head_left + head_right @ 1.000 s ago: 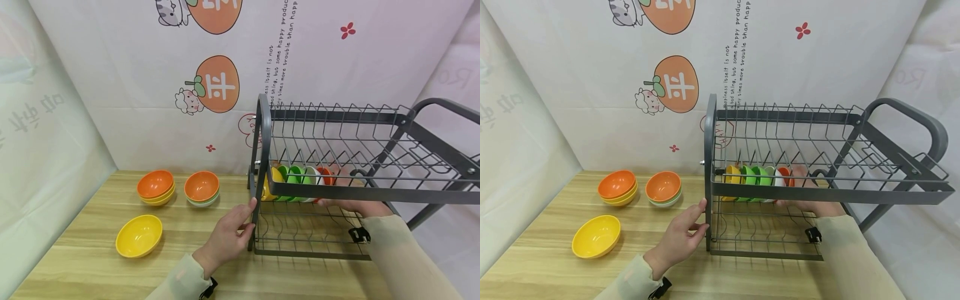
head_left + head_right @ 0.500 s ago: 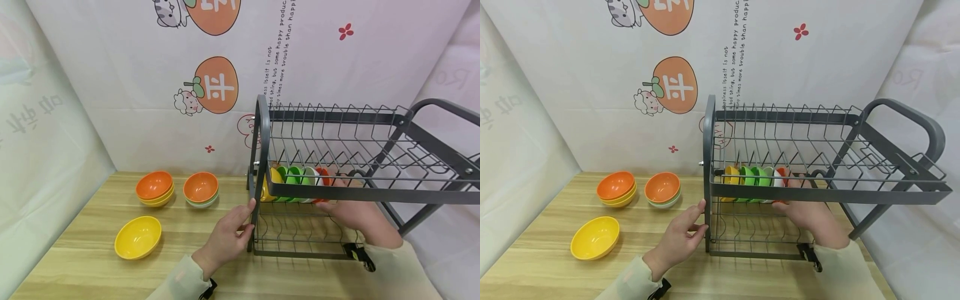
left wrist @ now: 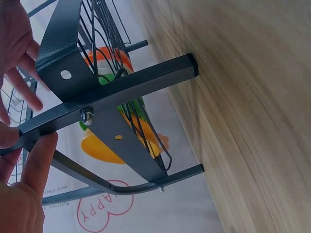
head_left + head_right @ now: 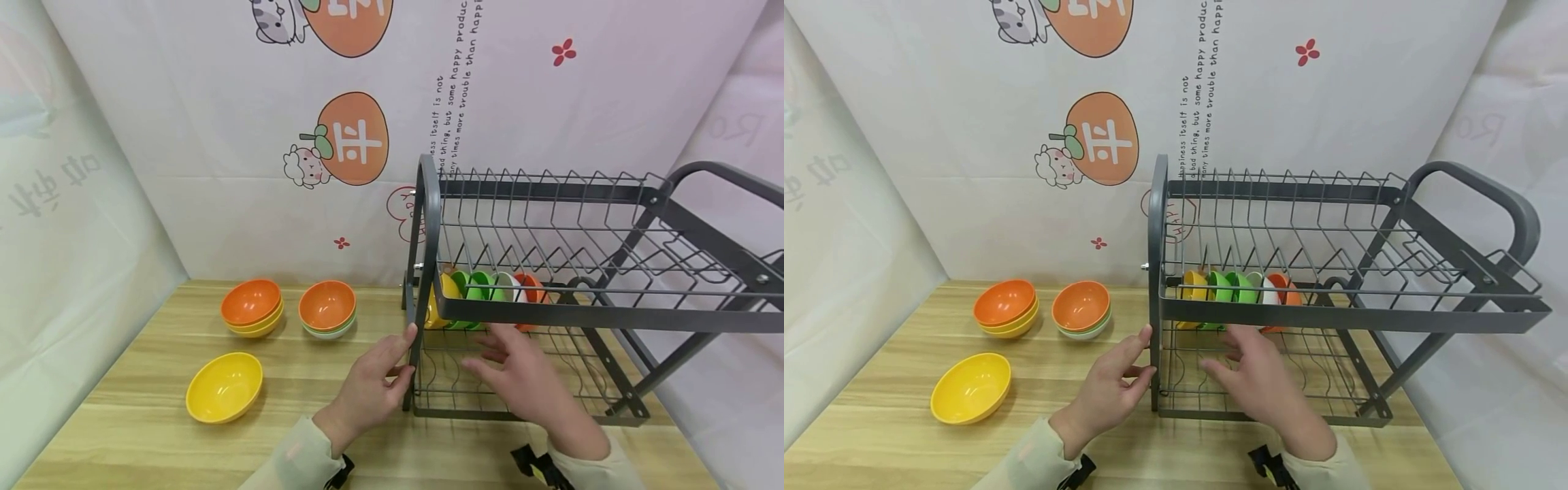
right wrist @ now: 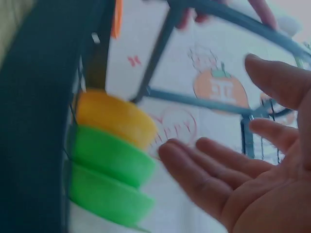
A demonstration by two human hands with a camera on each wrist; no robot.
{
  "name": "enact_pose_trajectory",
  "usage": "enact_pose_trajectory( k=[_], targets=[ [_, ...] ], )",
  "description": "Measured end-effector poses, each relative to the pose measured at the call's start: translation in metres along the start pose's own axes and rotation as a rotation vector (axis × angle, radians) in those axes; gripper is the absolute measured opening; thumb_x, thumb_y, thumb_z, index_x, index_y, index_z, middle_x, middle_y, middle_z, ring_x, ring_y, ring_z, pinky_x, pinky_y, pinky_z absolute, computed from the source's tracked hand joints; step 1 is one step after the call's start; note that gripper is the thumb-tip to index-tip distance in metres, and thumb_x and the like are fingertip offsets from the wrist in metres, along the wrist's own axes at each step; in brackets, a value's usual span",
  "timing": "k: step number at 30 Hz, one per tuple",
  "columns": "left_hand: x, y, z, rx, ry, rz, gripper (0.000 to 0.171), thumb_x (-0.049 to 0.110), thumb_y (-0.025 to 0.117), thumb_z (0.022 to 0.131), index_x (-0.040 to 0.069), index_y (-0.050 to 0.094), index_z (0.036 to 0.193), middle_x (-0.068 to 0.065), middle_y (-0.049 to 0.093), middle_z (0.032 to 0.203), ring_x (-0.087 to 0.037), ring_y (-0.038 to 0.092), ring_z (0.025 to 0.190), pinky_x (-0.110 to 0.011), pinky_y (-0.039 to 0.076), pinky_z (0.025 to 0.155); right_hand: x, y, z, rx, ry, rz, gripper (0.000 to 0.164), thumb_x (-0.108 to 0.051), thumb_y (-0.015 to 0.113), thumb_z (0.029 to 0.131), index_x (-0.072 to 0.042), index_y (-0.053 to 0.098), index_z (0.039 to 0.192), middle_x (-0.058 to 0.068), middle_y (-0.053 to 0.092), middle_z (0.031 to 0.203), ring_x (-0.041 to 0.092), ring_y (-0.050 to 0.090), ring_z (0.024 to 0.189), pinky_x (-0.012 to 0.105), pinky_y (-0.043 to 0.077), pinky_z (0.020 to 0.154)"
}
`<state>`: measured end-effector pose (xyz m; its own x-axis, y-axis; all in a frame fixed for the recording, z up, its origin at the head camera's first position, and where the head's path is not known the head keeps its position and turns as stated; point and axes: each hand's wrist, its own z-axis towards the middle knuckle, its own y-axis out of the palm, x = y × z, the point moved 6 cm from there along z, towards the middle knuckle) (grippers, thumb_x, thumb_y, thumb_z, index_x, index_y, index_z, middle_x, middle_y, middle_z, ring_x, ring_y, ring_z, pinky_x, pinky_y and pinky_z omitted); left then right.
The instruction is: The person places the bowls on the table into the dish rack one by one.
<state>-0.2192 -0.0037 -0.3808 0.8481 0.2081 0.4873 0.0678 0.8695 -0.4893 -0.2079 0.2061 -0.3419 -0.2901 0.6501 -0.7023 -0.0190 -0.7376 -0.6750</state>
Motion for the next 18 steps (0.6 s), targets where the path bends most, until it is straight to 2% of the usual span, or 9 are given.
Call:
enact_pose_trajectory(
  k=[4, 7, 11, 15, 18],
  targets=[
    [0.0, 0.0, 0.0, 0.003, -0.001, 0.005, 0.094, -0.014, 0.065, 0.085, 0.028, 0.026, 0.16, -0.013, 0.061, 0.119, -0.03, 0.061, 0.105, -0.015, 0.055, 0.075, -0.01, 0.015, -0.003, 0.046, -0.128, 0.093, 0.066, -0.022, 0.077, 0.089, -0.008, 0.046, 0.146, 0.018, 0.056, 0.136, 0.032, 0.065, 0.109, 0.037, 0.058, 0.085],
    [0.0, 0.0, 0.0, 0.009, 0.002, 0.009, 0.095, -0.014, 0.066, 0.085, 0.029, 0.026, 0.16, -0.013, 0.062, 0.118, -0.028, 0.061, 0.104, -0.015, 0.055, 0.074, -0.019, 0.022, -0.003, 0.065, -0.23, 0.15, 0.063, -0.015, 0.077, 0.089, -0.014, 0.049, 0.145, 0.011, 0.054, 0.14, 0.029, 0.063, 0.113, 0.034, 0.057, 0.088],
    [0.0, 0.001, 0.0, 0.014, 0.011, 0.029, 0.096, -0.013, 0.067, 0.084, 0.028, 0.025, 0.16, -0.012, 0.062, 0.117, -0.026, 0.061, 0.102, -0.016, 0.055, 0.074, -0.032, 0.029, -0.001, 0.087, -0.363, 0.192, 0.065, -0.002, 0.076, 0.087, -0.018, 0.05, 0.145, 0.007, 0.052, 0.142, 0.029, 0.062, 0.116, 0.035, 0.055, 0.09],
    [0.0, 0.001, -0.001, 0.019, 0.0, 0.035, 0.093, -0.012, 0.066, 0.085, 0.027, 0.026, 0.16, -0.011, 0.06, 0.117, -0.025, 0.061, 0.103, -0.017, 0.056, 0.076, -0.044, 0.035, 0.002, 0.105, -0.429, 0.205, 0.069, 0.004, 0.073, 0.087, -0.016, 0.048, 0.148, 0.007, 0.05, 0.144, 0.027, 0.062, 0.116, 0.039, 0.055, 0.091],
    [0.002, 0.0, -0.002, 0.029, -0.025, -0.027, 0.087, -0.012, 0.061, 0.086, 0.023, 0.03, 0.159, -0.01, 0.054, 0.123, -0.025, 0.059, 0.108, -0.02, 0.056, 0.078, -0.049, 0.037, 0.005, 0.134, -0.435, 0.19, 0.073, 0.003, 0.074, 0.087, -0.018, 0.046, 0.151, 0.006, 0.05, 0.144, 0.023, 0.063, 0.115, 0.039, 0.055, 0.09]
  ],
)
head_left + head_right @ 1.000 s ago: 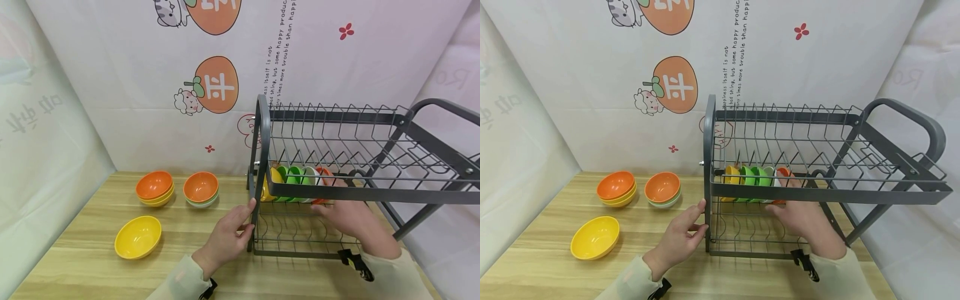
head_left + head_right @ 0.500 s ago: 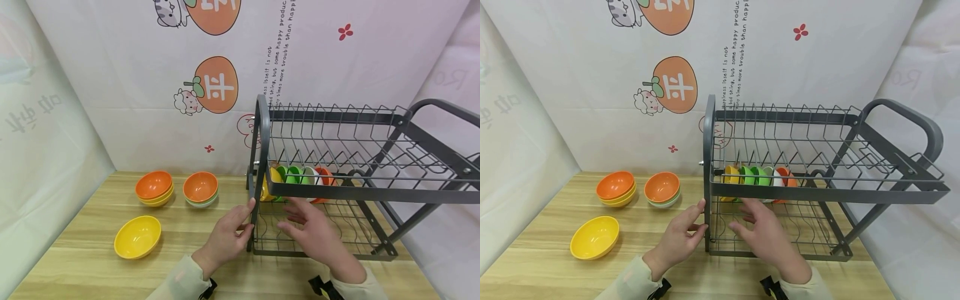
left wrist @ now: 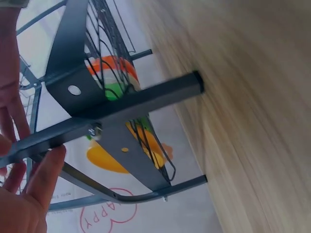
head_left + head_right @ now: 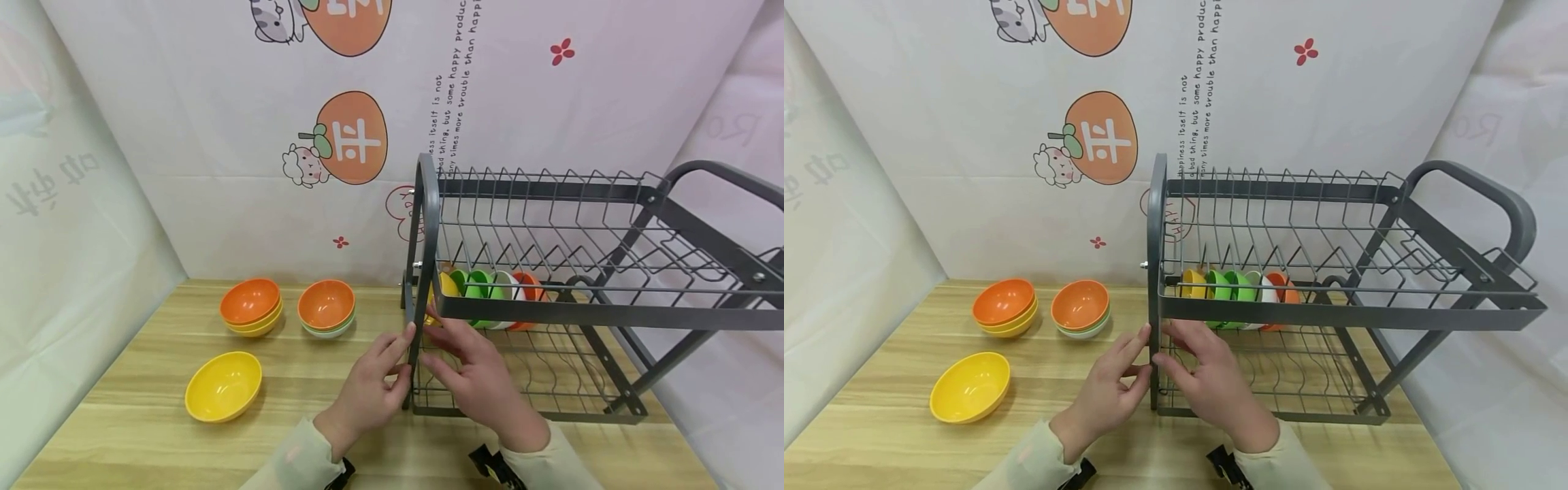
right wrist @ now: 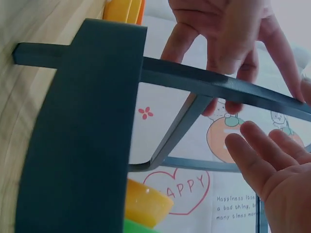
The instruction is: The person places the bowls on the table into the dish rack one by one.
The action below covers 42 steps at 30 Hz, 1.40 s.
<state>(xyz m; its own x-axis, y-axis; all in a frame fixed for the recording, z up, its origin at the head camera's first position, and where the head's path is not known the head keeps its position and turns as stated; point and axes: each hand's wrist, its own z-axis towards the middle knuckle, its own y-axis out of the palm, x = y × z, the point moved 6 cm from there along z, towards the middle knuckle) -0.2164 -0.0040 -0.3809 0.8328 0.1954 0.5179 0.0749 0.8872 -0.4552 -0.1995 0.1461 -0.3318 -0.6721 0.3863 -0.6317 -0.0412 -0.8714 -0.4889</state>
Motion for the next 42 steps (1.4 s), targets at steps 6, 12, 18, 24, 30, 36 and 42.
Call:
enact_pose_trajectory(
  k=[6, 12, 18, 24, 30, 36, 42],
  targets=[
    [0.008, -0.014, -0.001, 0.085, -0.052, -0.075, 0.072, -0.011, 0.057, 0.084, 0.011, 0.045, 0.151, -0.01, 0.046, 0.13, -0.033, 0.056, 0.115, -0.03, 0.059, 0.077, -0.003, 0.007, 0.007, 0.035, -0.072, 0.015, 0.076, 0.008, 0.073, 0.085, -0.015, 0.044, 0.151, 0.008, 0.056, 0.136, 0.022, 0.068, 0.102, 0.036, 0.059, 0.082],
    [0.007, -0.031, -0.003, 0.125, -0.224, -0.074, 0.066, -0.009, 0.06, 0.085, 0.018, 0.052, 0.145, -0.003, 0.046, 0.134, -0.032, 0.055, 0.114, -0.029, 0.059, 0.078, -0.006, 0.01, 0.009, 0.099, -0.192, 0.011, 0.094, 0.016, 0.073, 0.08, -0.022, 0.034, 0.157, 0.014, 0.063, 0.127, 0.022, 0.071, 0.087, 0.031, 0.061, 0.072],
    [0.007, -0.051, -0.009, 0.124, -0.353, -0.021, 0.066, -0.005, 0.061, 0.085, 0.022, 0.051, 0.145, 0.001, 0.046, 0.133, -0.023, 0.056, 0.114, -0.027, 0.058, 0.078, -0.006, 0.012, 0.009, 0.098, -0.235, -0.03, 0.104, 0.021, 0.074, 0.076, -0.022, 0.027, 0.159, 0.013, 0.064, 0.121, 0.026, 0.071, 0.085, 0.028, 0.06, 0.071],
    [0.004, -0.077, -0.015, -0.022, -0.587, 0.207, 0.063, 0.008, 0.068, 0.089, 0.024, 0.05, 0.147, -0.002, 0.045, 0.138, -0.023, 0.059, 0.107, -0.033, 0.058, 0.078, -0.006, 0.012, 0.01, 0.086, -0.256, -0.036, 0.102, 0.019, 0.074, 0.078, -0.019, 0.026, 0.159, 0.012, 0.064, 0.118, 0.024, 0.07, 0.083, 0.026, 0.06, 0.069],
    [0.0, -0.114, -0.028, -0.425, -0.765, 0.537, 0.073, 0.042, 0.07, 0.091, 0.023, 0.041, 0.154, -0.023, 0.032, 0.153, -0.042, 0.059, 0.111, -0.059, 0.054, 0.084, -0.003, 0.013, 0.009, 0.069, -0.237, -0.042, 0.098, 0.017, 0.073, 0.081, -0.017, 0.024, 0.16, 0.012, 0.063, 0.116, 0.02, 0.07, 0.086, 0.025, 0.06, 0.071],
    [-0.014, -0.181, -0.041, -0.423, -0.794, 0.609, 0.085, 0.049, 0.071, 0.089, 0.01, 0.035, 0.155, -0.036, 0.027, 0.149, -0.059, 0.046, 0.119, -0.071, 0.045, 0.087, -0.002, 0.015, 0.008, 0.047, -0.218, -0.036, 0.095, 0.015, 0.072, 0.083, -0.013, 0.024, 0.159, 0.011, 0.062, 0.115, 0.02, 0.069, 0.089, 0.025, 0.059, 0.074],
    [-0.057, -0.249, -0.08, -0.428, -1.039, 0.194, 0.097, 0.043, 0.071, 0.091, 0.007, 0.013, 0.16, -0.04, 0.01, 0.153, -0.063, 0.027, 0.13, -0.075, 0.038, 0.092, -0.002, 0.014, 0.008, 0.047, -0.237, -0.026, 0.094, 0.016, 0.07, 0.083, -0.011, 0.023, 0.159, 0.016, 0.062, 0.113, 0.021, 0.069, 0.09, 0.026, 0.059, 0.075]
  ],
)
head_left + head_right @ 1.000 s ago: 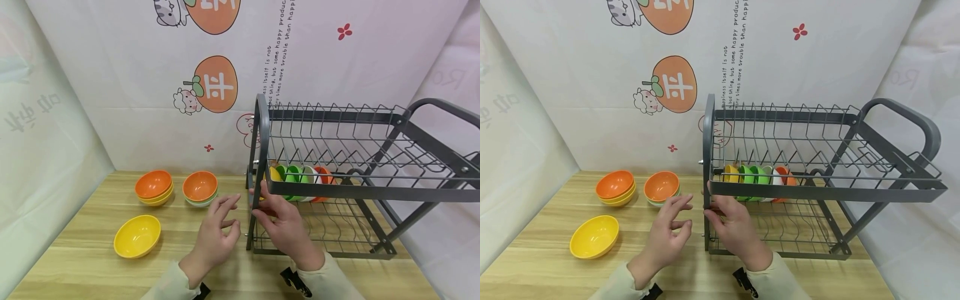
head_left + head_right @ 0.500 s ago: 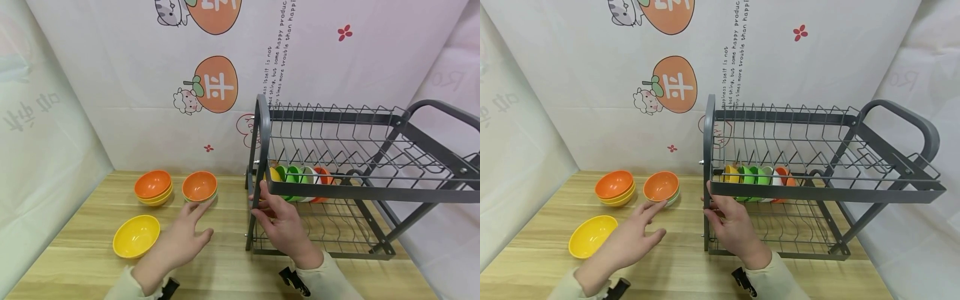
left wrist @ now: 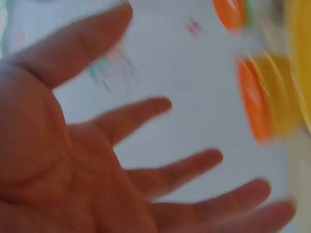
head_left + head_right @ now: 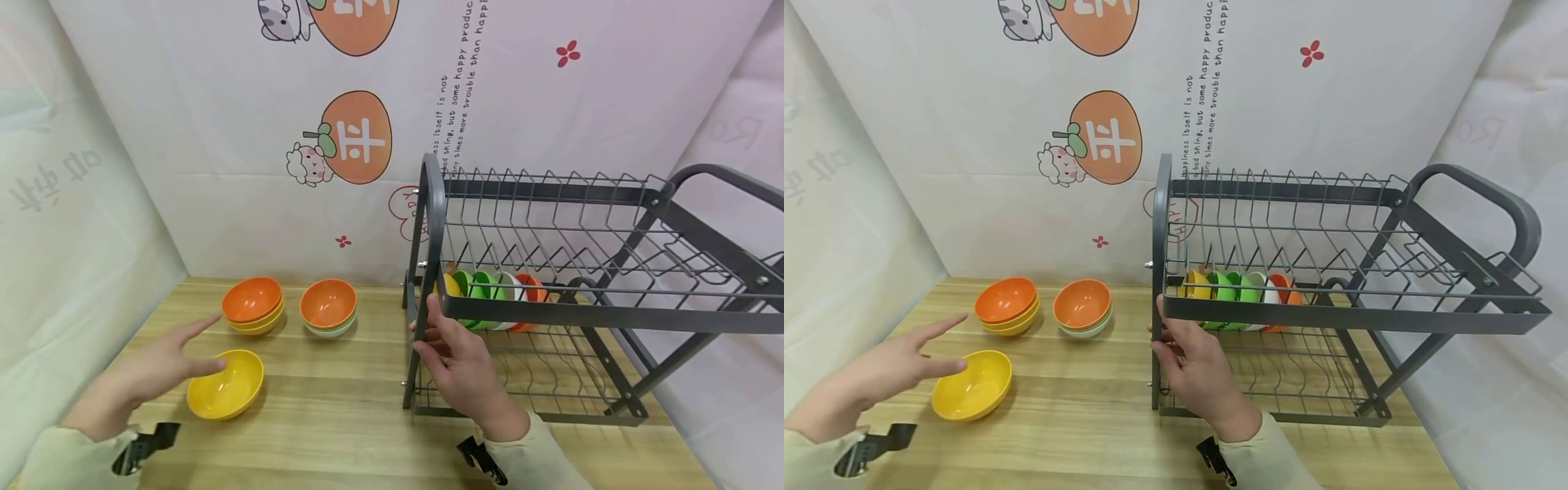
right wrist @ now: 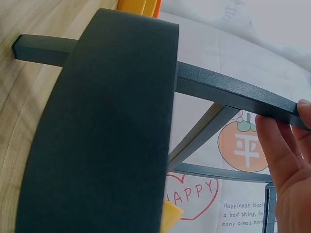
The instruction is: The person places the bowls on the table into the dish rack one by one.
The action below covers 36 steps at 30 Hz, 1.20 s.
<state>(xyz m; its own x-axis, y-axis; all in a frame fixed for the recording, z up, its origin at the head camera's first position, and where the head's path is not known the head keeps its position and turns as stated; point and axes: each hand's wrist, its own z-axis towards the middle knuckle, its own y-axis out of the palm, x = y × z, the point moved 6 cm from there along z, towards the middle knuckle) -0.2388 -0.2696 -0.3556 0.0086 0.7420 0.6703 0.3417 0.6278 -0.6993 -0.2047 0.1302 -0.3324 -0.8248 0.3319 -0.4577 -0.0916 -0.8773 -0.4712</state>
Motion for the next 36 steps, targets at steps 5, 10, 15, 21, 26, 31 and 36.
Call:
enact_pose_trajectory(
  k=[5, 10, 15, 21, 26, 31, 36],
  targets=[
    [-0.058, -0.005, 0.0, -0.199, -0.06, -0.398, 0.084, 0.02, 0.063, 0.099, 0.013, 0.006, 0.161, -0.039, -0.008, 0.153, -0.055, 0.04, 0.127, -0.062, 0.051, 0.089, 0.001, -0.001, -0.001, 0.0, 0.001, 0.0, 0.095, 0.017, 0.07, 0.083, -0.014, 0.022, 0.16, 0.013, 0.063, 0.114, 0.022, 0.068, 0.092, 0.026, 0.059, 0.075],
    [-0.082, 0.008, -0.004, -0.398, 0.123, -0.676, 0.065, 0.002, 0.047, 0.104, 0.03, 0.027, 0.159, -0.031, -0.011, 0.155, -0.039, 0.048, 0.126, -0.058, 0.048, 0.096, -0.001, -0.001, 0.001, 0.018, -0.028, -0.014, 0.102, 0.019, 0.072, 0.079, -0.017, 0.021, 0.16, 0.012, 0.064, 0.112, 0.024, 0.069, 0.09, 0.027, 0.06, 0.072],
    [-0.089, 0.025, -0.006, -0.578, 0.205, -0.907, 0.065, -0.005, 0.036, 0.105, 0.035, 0.035, 0.156, 0.005, 0.017, 0.157, -0.037, 0.053, 0.124, -0.06, 0.04, 0.102, -0.001, 0.0, 0.001, 0.026, -0.047, -0.024, 0.104, 0.019, 0.073, 0.078, -0.017, 0.021, 0.16, 0.013, 0.064, 0.11, 0.025, 0.069, 0.088, 0.026, 0.06, 0.07],
    [-0.093, 0.037, 0.003, -0.571, 0.157, -0.941, 0.058, -0.004, 0.038, 0.105, 0.035, 0.049, 0.147, -0.03, -0.046, 0.142, -0.04, 0.057, 0.117, -0.056, 0.045, 0.1, -0.001, -0.001, 0.001, 0.01, -0.026, -0.046, 0.101, 0.017, 0.072, 0.081, -0.016, 0.02, 0.161, 0.011, 0.064, 0.111, 0.023, 0.068, 0.09, 0.027, 0.06, 0.072],
    [-0.097, 0.042, 0.01, -0.496, 0.13, -0.885, 0.053, -0.002, 0.043, 0.104, 0.03, 0.052, 0.145, -0.038, -0.03, 0.145, -0.037, 0.058, 0.113, -0.054, 0.048, 0.098, -0.001, -0.001, 0.001, 0.003, -0.018, -0.06, 0.1, 0.016, 0.072, 0.082, -0.016, 0.02, 0.161, 0.01, 0.065, 0.112, 0.022, 0.068, 0.091, 0.027, 0.06, 0.072],
    [-0.094, 0.049, 0.016, -0.475, 0.116, -0.879, 0.052, 0.0, 0.046, 0.104, 0.03, 0.051, 0.146, -0.04, -0.026, 0.146, -0.034, 0.056, 0.115, -0.052, 0.048, 0.098, -0.002, -0.001, 0.001, 0.001, -0.017, -0.058, 0.099, 0.015, 0.072, 0.082, -0.017, 0.02, 0.161, 0.009, 0.065, 0.111, 0.022, 0.068, 0.091, 0.027, 0.06, 0.072],
    [-0.086, 0.055, 0.021, -0.456, 0.135, -0.85, 0.058, -0.003, 0.05, 0.1, 0.025, 0.044, 0.151, -0.043, -0.021, 0.146, -0.034, 0.056, 0.114, -0.053, 0.049, 0.097, -0.002, -0.001, 0.001, 0.002, -0.02, -0.052, 0.1, 0.015, 0.072, 0.082, -0.017, 0.02, 0.161, 0.01, 0.065, 0.111, 0.023, 0.068, 0.09, 0.028, 0.06, 0.072]
  ],
)
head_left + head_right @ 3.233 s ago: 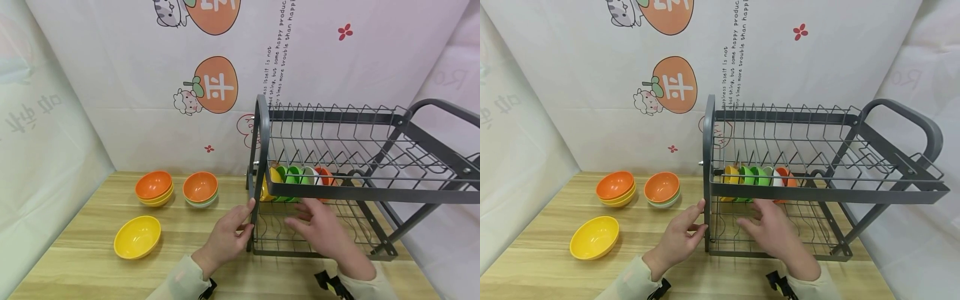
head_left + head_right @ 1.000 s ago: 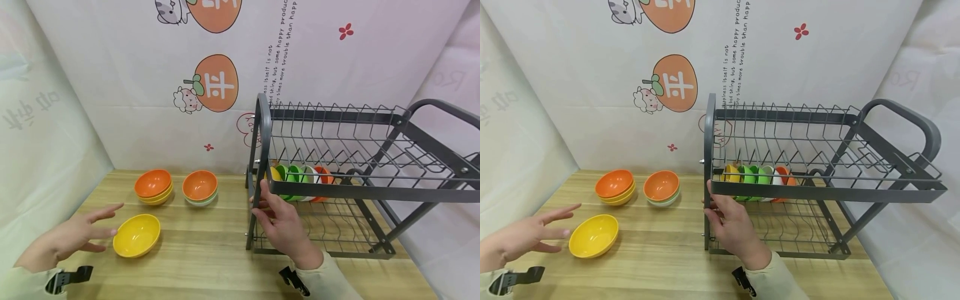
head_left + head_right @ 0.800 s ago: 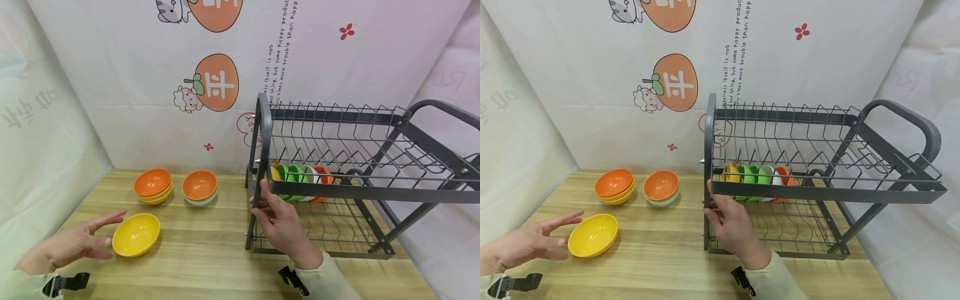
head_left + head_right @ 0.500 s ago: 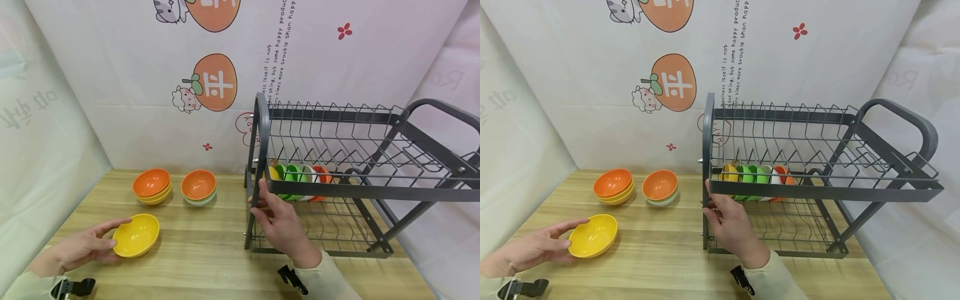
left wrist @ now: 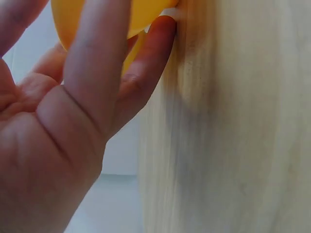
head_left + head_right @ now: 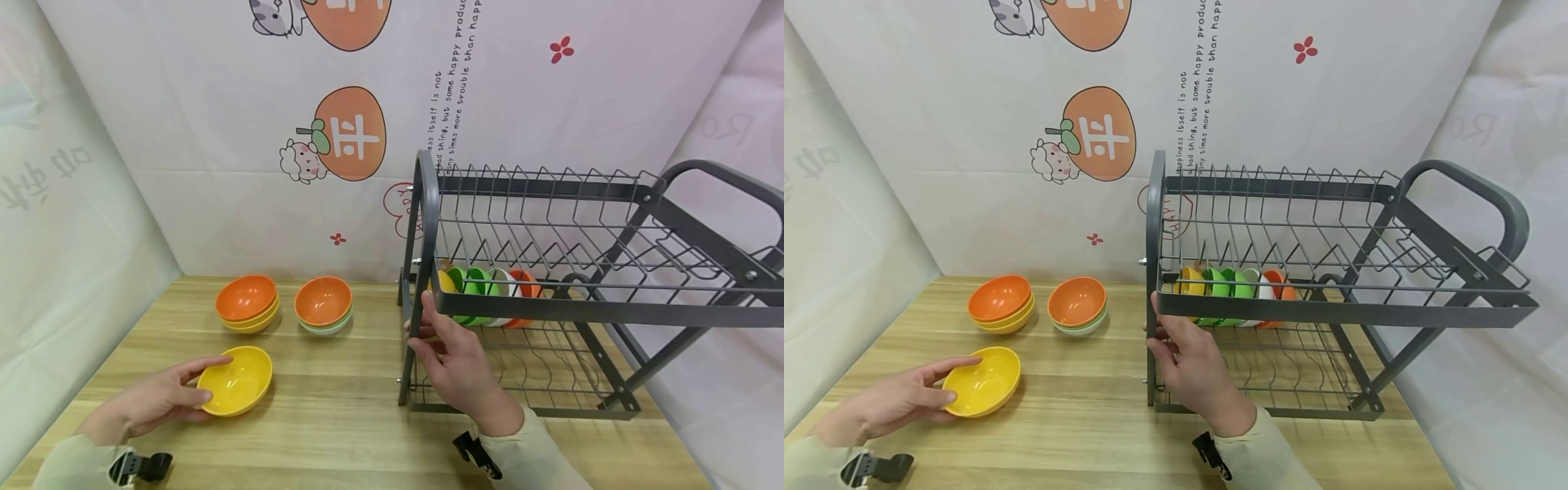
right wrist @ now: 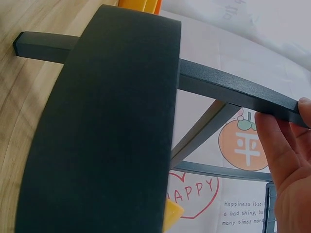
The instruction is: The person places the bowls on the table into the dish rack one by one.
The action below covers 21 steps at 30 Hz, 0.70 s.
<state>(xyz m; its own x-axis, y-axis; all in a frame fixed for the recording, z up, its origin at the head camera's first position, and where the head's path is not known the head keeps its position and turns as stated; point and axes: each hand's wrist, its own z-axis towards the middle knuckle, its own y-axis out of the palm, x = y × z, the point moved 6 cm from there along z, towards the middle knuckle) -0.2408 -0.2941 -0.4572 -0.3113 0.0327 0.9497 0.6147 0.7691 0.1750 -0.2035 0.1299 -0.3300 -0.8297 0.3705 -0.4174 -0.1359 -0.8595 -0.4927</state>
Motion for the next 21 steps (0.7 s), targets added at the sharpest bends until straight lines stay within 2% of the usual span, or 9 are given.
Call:
enact_pose_trajectory(
  k=[5, 11, 17, 21],
  targets=[
    [0.0017, 0.0036, 0.0057, 0.015, 0.0, 0.038, 0.066, -0.004, 0.055, 0.097, 0.021, 0.037, 0.155, -0.047, -0.015, 0.145, -0.034, 0.058, 0.11, -0.052, 0.051, 0.095, 0.0004, 0.0, -0.0007, -0.009, 0.008, -0.005, 0.098, 0.015, 0.072, 0.083, -0.015, 0.02, 0.16, 0.012, 0.065, 0.111, 0.022, 0.068, 0.091, 0.028, 0.06, 0.073],
    [0.0014, 0.0043, 0.0088, 0.038, -0.006, 0.023, 0.072, -0.006, 0.057, 0.094, 0.015, 0.031, 0.158, -0.047, -0.016, 0.145, -0.035, 0.057, 0.111, -0.053, 0.05, 0.096, 0.0016, 0.0004, -0.0024, -0.023, 0.036, -0.038, 0.098, 0.014, 0.072, 0.083, -0.015, 0.02, 0.16, 0.009, 0.065, 0.111, 0.02, 0.068, 0.091, 0.03, 0.06, 0.075],
    [0.0015, 0.0045, 0.0095, 0.061, -0.02, 0.021, 0.077, -0.006, 0.058, 0.094, 0.009, 0.021, 0.159, -0.046, -0.014, 0.147, -0.034, 0.057, 0.111, -0.053, 0.05, 0.096, 0.0008, 0.0005, -0.0017, -0.023, 0.017, -0.05, 0.098, 0.014, 0.073, 0.082, -0.014, 0.02, 0.16, 0.009, 0.064, 0.111, 0.02, 0.068, 0.09, 0.029, 0.06, 0.076],
    [0.0024, 0.0084, 0.0109, 0.075, -0.009, 0.043, 0.078, -0.006, 0.06, 0.093, 0.006, 0.02, 0.159, -0.045, -0.013, 0.148, -0.033, 0.056, 0.111, -0.053, 0.05, 0.096, 0.0006, 0.0006, -0.0014, -0.023, 0.007, -0.053, 0.098, 0.014, 0.073, 0.082, -0.013, 0.019, 0.16, 0.009, 0.064, 0.11, 0.019, 0.068, 0.089, 0.028, 0.06, 0.075]
  ],
)
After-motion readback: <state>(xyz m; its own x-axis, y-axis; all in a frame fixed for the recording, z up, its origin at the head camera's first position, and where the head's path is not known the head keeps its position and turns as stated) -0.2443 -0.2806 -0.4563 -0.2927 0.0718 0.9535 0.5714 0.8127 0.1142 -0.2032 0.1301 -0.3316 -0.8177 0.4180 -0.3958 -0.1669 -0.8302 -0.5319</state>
